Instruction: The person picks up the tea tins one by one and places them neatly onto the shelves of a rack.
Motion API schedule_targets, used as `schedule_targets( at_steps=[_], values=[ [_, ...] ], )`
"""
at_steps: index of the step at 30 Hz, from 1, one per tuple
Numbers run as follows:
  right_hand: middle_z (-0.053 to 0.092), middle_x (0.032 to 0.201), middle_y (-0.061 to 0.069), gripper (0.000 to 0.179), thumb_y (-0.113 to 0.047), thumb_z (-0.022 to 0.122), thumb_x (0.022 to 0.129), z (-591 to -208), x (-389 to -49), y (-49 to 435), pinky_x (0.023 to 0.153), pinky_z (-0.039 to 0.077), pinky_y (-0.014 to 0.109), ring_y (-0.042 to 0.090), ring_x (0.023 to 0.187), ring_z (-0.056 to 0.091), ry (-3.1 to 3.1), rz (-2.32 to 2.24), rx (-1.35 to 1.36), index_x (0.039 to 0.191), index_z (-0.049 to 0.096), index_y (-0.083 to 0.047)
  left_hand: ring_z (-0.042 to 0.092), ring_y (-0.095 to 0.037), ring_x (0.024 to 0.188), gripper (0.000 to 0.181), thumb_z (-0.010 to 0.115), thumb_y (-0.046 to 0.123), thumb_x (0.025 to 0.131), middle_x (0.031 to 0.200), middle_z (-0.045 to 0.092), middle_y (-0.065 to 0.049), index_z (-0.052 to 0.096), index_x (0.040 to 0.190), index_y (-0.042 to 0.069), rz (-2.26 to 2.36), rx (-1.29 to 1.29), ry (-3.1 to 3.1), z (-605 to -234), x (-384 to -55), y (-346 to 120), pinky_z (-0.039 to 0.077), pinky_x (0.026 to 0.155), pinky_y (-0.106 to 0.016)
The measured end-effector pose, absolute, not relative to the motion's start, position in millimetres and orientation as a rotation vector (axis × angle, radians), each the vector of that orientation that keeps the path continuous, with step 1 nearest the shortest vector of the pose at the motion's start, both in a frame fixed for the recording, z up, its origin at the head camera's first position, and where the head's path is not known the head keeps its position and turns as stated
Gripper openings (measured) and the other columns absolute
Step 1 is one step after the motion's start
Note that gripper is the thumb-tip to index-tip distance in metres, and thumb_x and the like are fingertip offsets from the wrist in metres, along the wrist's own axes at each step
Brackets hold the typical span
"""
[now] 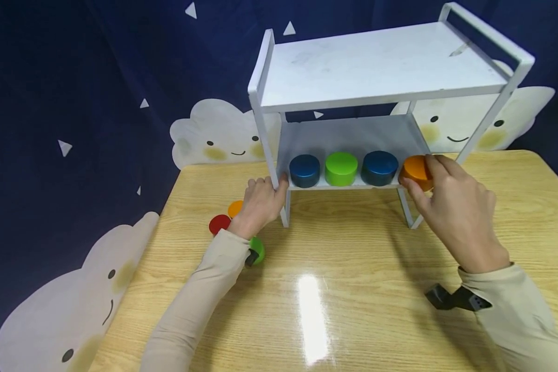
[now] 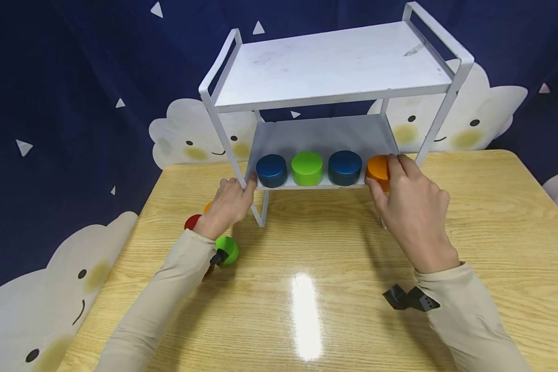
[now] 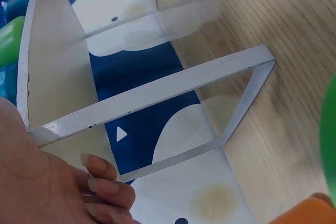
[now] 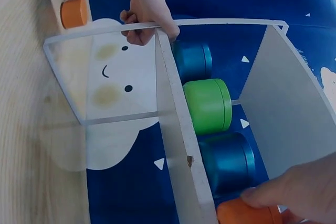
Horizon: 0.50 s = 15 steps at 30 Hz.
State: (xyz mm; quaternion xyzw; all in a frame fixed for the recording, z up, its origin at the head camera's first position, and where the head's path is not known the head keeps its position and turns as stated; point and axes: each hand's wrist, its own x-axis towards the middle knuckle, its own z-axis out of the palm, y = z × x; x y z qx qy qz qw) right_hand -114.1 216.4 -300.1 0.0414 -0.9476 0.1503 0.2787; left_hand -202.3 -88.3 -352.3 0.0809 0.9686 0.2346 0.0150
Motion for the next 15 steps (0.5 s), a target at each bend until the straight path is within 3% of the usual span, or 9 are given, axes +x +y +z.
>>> schedule_targets(
  at_steps=[15],
  values=[
    [0.058,0.121,0.025,0.045,-0.023,0.068,0.090,-302,-126,218,0.045,0.041,0.060,0.047,0.069,0.058,-2.564,0.403,0.123,0.123,0.056,0.004,0.043,-0.033,0.078,0.061,0.016,0.045,0.101,0.072,0.049,-0.015,0.051,0.074,0.003,0.744,0.319,3.023,-353,-203,-89,0.031,0.072,-0.038]
  ],
)
